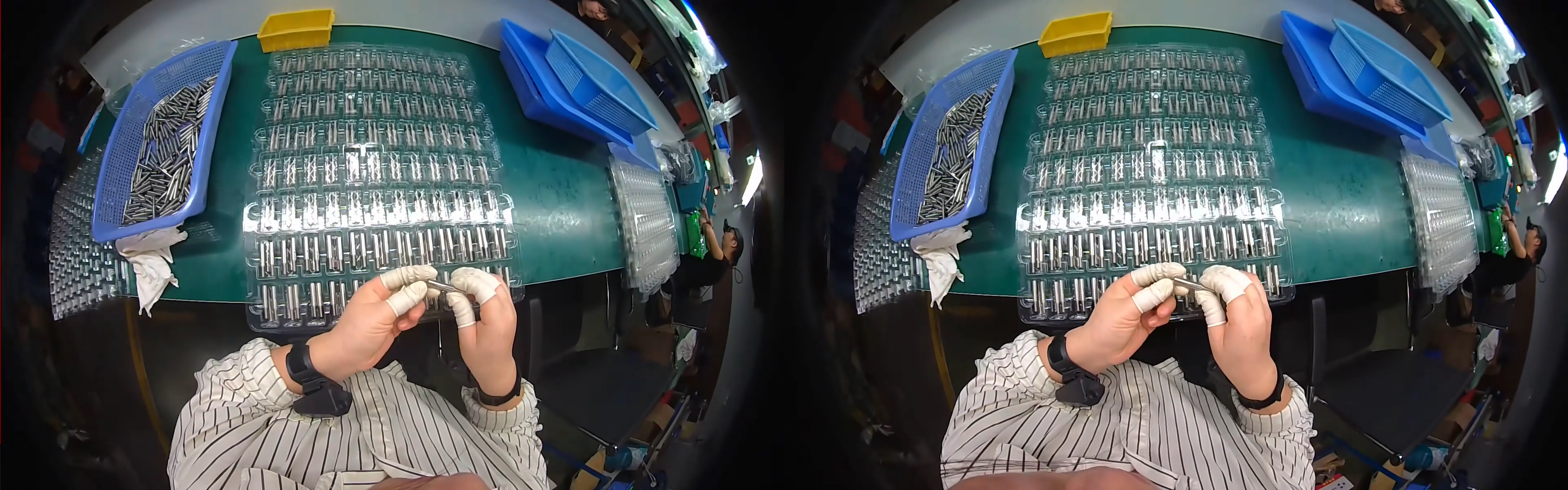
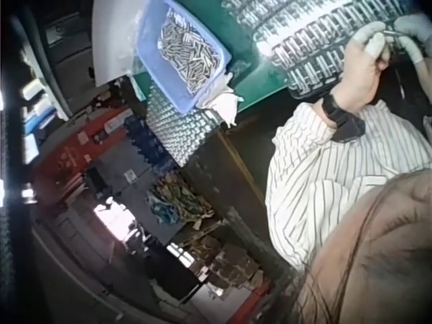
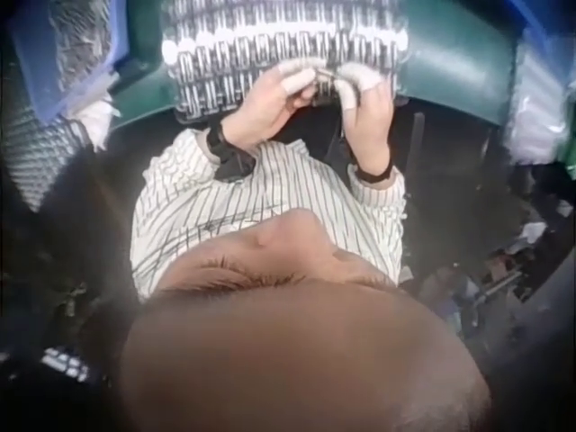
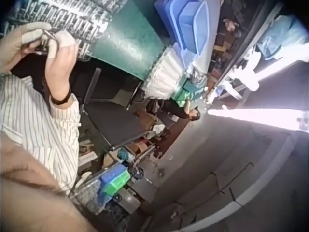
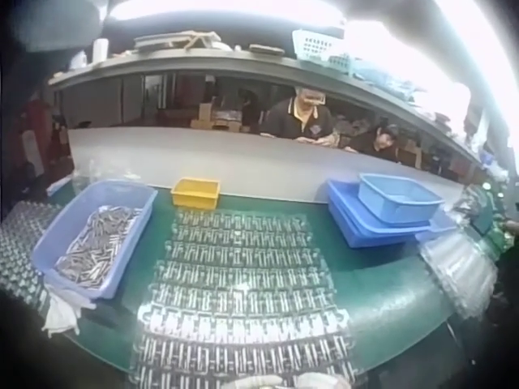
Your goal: The person picks up metal pins from a blue basket, turns them over in their hands, and places them into the slots of a clear plastic tray.
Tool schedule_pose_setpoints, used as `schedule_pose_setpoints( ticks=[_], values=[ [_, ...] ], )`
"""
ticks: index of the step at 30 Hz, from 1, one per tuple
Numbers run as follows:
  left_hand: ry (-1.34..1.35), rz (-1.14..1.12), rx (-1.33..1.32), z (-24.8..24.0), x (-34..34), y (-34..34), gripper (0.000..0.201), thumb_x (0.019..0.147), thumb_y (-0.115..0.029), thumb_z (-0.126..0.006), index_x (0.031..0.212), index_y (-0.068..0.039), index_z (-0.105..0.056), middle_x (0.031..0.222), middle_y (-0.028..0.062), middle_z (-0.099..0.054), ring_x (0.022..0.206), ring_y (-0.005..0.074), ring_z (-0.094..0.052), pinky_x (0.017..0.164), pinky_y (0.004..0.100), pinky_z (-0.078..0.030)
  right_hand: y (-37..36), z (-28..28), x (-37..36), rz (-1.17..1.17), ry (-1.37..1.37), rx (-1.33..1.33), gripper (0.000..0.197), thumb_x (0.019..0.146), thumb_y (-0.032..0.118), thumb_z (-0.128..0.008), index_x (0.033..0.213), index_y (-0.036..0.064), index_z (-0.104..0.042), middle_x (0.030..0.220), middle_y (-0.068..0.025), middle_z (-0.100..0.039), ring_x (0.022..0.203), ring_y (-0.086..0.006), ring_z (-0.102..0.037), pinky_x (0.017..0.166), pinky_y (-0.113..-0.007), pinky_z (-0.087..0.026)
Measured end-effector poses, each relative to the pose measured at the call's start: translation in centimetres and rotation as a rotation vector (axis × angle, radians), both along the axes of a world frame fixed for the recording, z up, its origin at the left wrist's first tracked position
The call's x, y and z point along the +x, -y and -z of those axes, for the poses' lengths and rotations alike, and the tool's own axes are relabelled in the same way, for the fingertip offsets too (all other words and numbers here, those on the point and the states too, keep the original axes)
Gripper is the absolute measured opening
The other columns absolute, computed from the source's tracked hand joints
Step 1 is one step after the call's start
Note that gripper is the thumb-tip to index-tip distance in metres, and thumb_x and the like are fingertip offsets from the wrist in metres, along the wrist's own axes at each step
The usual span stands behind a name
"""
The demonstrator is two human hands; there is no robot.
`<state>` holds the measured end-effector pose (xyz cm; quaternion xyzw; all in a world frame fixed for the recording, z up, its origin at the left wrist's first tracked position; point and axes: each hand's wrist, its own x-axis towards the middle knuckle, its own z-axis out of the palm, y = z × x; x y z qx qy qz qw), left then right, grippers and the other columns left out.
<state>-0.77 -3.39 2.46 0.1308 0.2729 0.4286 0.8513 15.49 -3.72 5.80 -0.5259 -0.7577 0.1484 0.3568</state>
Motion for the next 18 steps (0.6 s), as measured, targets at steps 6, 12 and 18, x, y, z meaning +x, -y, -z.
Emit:
schedule_pose_setpoints(
  ticks=[6, 12, 18],
  values=[
    [0.012, 0.012, -0.002, 0.6, 0.3, -1.6, 0.023, 0.093, -0.013, -0.049, 0.113, -0.003, -0.054, 0.088, -0.0003, -0.057, 0.064, 0.0039, -0.041, 0.057, 0.0168, -0.035, -1.8, 0.8, 0.8, -0.049, 0.03, -0.021, 0.016, 0.076, 0.001, -0.064, 0.091, -0.0004, -0.058, 0.089, -0.0132, -0.061, 0.081, -0.0319, -0.056, 0.071, -0.038, -0.046],
    [0.04, 0.02, -0.015, 1.7, -0.1, -2.6, 0.025, 0.093, -0.014, -0.048, 0.115, -0.003, -0.053, 0.093, 0.0022, -0.058, 0.066, 0.0062, -0.043, 0.056, 0.0176, -0.036, -3.1, 1.2, 1.1, -0.098, 0.039, -0.12, 0.014, 0.078, 0.004, -0.063, 0.091, -0.0004, -0.058, 0.088, -0.013, -0.061, 0.078, -0.031, -0.056, 0.069, -0.038, -0.046],
    [0.11, -0.019, -0.008, 2.5, -1.8, -3.0, 0.031, 0.096, -0.02, -0.044, 0.118, -0.001, -0.051, 0.099, 0.0048, -0.059, 0.069, 0.009, -0.045, 0.06, 0.0212, -0.038, -7.2, -0.5, 3.3, 0.169, 0.211, -0.101, 0.011, 0.082, 0.008, -0.062, 0.086, -0.0018, -0.06, 0.083, -0.0155, -0.062, 0.074, -0.0274, -0.059, 0.067, -0.033, -0.046]
  ],
)
